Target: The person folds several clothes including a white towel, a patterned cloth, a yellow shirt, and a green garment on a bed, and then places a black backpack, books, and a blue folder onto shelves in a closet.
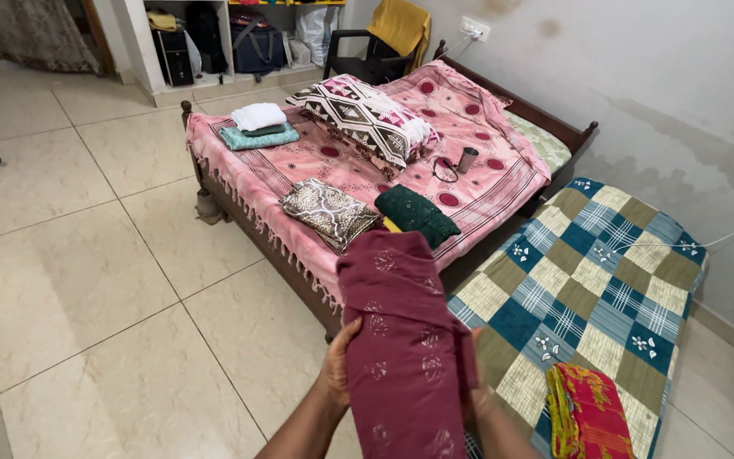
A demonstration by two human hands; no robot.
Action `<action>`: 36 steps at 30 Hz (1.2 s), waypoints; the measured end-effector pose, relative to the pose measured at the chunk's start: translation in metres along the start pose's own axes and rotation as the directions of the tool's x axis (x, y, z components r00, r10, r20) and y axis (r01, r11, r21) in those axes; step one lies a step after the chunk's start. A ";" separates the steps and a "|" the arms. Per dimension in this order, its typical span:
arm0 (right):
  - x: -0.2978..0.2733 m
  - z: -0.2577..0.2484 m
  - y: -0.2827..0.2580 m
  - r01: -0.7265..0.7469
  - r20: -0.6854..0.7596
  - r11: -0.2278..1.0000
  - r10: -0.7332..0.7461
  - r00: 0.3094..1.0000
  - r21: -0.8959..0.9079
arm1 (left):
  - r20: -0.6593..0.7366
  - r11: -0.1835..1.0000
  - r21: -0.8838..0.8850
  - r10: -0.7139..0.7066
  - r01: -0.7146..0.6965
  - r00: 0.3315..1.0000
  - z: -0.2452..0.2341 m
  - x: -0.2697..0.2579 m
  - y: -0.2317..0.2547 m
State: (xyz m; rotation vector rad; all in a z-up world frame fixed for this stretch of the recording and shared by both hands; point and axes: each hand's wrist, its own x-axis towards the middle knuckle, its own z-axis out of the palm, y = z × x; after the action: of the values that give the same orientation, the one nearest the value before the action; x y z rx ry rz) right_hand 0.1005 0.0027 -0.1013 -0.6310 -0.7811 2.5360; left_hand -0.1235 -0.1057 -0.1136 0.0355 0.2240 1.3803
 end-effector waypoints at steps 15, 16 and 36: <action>0.012 0.024 -0.025 -0.212 0.059 0.854 0.271 0.961 -0.475 | 0.290 0.980 0.123 0.114 -0.155 0.950 0.001 -0.015 0.102; 0.018 0.023 -0.031 -0.219 0.043 0.805 0.289 0.956 -0.552 | 0.292 0.979 0.126 0.116 -0.158 0.949 -0.001 -0.013 0.112; 0.125 -0.236 -0.143 -0.634 -0.198 0.746 0.603 0.773 -0.205 | -0.093 0.560 0.806 0.438 -0.191 0.894 -0.076 0.110 0.142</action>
State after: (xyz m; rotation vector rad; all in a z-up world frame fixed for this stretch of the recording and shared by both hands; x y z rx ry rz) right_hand 0.1580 0.2720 -0.2269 -1.3145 -1.0011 2.9581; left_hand -0.2559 0.0213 -0.1805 0.6517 1.1251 1.5501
